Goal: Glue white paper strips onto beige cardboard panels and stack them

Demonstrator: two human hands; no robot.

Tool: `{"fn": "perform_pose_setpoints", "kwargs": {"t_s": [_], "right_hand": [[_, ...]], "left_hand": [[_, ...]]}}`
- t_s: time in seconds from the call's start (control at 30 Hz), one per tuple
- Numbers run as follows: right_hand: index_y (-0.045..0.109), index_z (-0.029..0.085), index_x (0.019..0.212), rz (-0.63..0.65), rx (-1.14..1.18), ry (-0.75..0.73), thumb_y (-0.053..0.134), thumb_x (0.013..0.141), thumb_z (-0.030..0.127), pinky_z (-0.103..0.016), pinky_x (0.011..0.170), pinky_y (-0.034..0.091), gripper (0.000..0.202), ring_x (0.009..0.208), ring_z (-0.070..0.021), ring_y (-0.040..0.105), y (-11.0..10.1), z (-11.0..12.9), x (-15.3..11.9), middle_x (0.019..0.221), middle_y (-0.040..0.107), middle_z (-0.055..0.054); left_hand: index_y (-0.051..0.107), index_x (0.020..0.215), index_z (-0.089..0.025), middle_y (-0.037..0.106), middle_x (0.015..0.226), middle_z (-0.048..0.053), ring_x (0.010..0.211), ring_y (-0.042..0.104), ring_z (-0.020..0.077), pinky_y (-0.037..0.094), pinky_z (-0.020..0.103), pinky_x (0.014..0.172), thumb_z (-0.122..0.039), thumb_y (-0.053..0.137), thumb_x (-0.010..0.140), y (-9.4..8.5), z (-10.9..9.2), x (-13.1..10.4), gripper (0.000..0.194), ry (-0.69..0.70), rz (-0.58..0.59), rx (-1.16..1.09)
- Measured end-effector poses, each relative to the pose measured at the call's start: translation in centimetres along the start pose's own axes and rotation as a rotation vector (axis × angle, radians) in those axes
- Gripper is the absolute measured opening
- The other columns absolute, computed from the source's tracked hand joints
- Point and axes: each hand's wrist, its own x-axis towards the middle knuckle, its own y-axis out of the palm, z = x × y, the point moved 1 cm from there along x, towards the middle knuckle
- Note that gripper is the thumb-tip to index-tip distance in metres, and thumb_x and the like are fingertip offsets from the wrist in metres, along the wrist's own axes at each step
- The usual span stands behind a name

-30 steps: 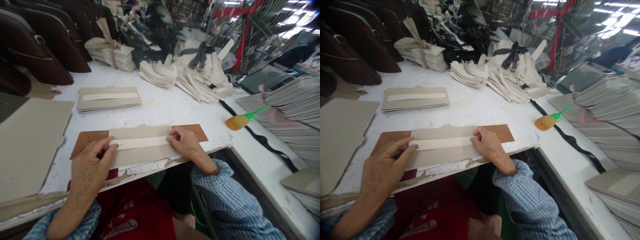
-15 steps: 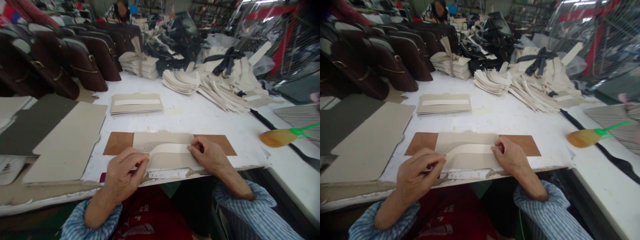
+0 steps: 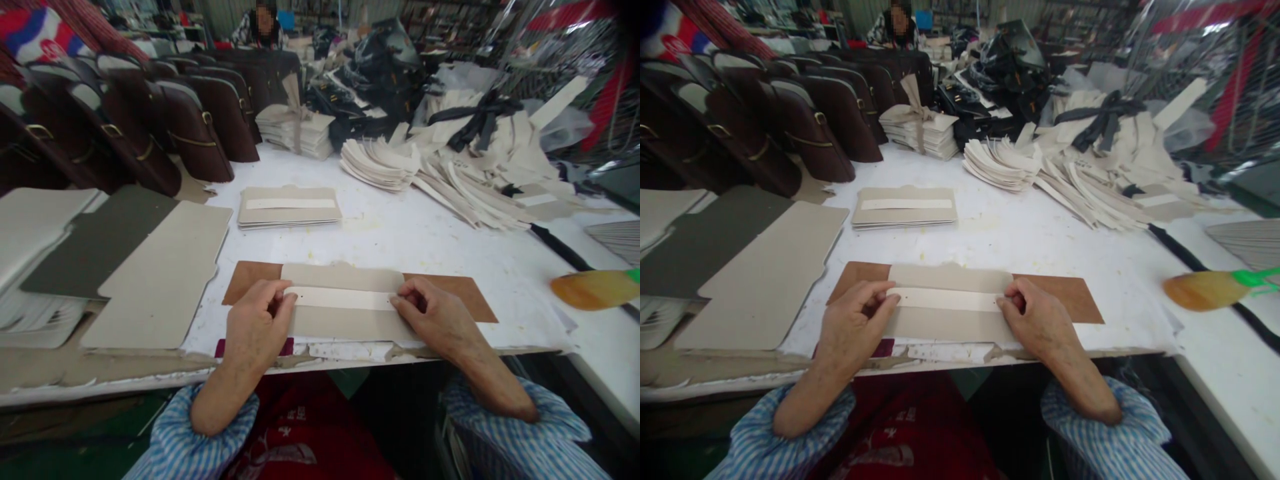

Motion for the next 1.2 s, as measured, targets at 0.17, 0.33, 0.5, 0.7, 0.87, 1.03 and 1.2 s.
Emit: {"fn": "perform_pose_setpoints", "kwargs": {"t_s": [0.17, 0.33, 0.5, 0.7, 0.87, 1.03, 1.2], "right_hand": [[0.061, 0.023, 0.086, 0.004, 0.002, 0.019, 0.050, 0.080, 0.057, -0.034, 0.062, 0.038, 0.036, 0.063, -0.0217, 0.059, -0.03, 0.07, 0.01, 0.072, 0.066, -0.004], [0.061, 0.024, 0.086, 0.021, -0.006, 0.035, 0.050, 0.079, 0.057, -0.035, 0.063, 0.039, 0.035, 0.064, -0.0221, 0.059, -0.02, 0.06, 0.01, 0.072, 0.066, -0.004], [0.061, 0.024, 0.085, 0.024, -0.004, 0.033, 0.050, 0.080, 0.057, -0.035, 0.064, 0.038, 0.035, 0.065, -0.0222, 0.059, -0.14, 0.08, -0.01, 0.072, 0.066, -0.003], [0.062, 0.023, 0.086, 0.017, -0.001, 0.035, 0.051, 0.079, 0.057, -0.035, 0.062, 0.037, 0.036, 0.064, -0.0218, 0.059, -0.24, 0.18, -0.09, 0.073, 0.066, -0.004], [0.061, 0.023, 0.084, 0.029, -0.021, 0.034, 0.049, 0.080, 0.057, -0.034, 0.062, 0.038, 0.036, 0.063, -0.0210, 0.058, -0.21, 0.16, -0.06, 0.072, 0.065, -0.003], [0.062, 0.023, 0.088, 0.040, -0.025, 0.052, 0.049, 0.079, 0.059, -0.034, 0.064, 0.038, 0.039, 0.064, -0.0210, 0.059, -0.22, 0.12, -0.07, 0.073, 0.066, -0.002], [0.062, 0.023, 0.088, 0.038, -0.021, 0.047, 0.049, 0.079, 0.058, -0.034, 0.064, 0.038, 0.038, 0.064, -0.0207, 0.058, -0.23, 0.25, -0.01, 0.073, 0.065, -0.002]], "left_hand": [[0.076, 0.104, -0.018, 0.069, 0.085, 0.003, 0.078, 0.065, 0.0186, 0.054, 0.031, 0.081, -0.031, 0.058, 0.091, 0.21, -0.15, -0.03, 0.026, 0.018, -0.010, 0.058], [0.075, 0.104, -0.018, 0.069, 0.086, 0.003, 0.078, 0.065, 0.0188, 0.054, 0.031, 0.083, -0.029, 0.059, 0.092, 0.33, -0.11, 0.03, 0.023, 0.016, 0.003, 0.084], [0.075, 0.104, -0.018, 0.069, 0.087, 0.004, 0.080, 0.065, 0.0194, 0.054, 0.031, 0.083, -0.027, 0.060, 0.093, 0.29, -0.27, 0.16, 0.021, 0.007, 0.029, 0.111], [0.076, 0.104, -0.016, 0.069, 0.087, 0.003, 0.080, 0.065, 0.0189, 0.053, 0.030, 0.082, -0.023, 0.062, 0.094, 0.31, -0.34, 0.00, 0.019, 0.035, 0.014, 0.117], [0.076, 0.103, -0.016, 0.068, 0.087, 0.002, 0.078, 0.065, 0.0179, 0.051, 0.030, 0.078, -0.019, 0.065, 0.093, 0.49, -0.13, -0.01, 0.015, 0.040, 0.016, 0.133], [0.076, 0.104, -0.014, 0.067, 0.085, 0.001, 0.079, 0.065, 0.0175, 0.050, 0.029, 0.076, -0.013, 0.071, 0.091, 0.52, -0.12, 0.06, 0.014, 0.079, -0.005, 0.145], [0.074, 0.110, -0.013, 0.068, 0.092, 0.002, 0.078, 0.065, 0.0174, 0.051, 0.029, 0.073, -0.012, 0.076, 0.088, 0.53, -0.13, 0.13, 0.022, 0.081, -0.022, 0.173]]}}
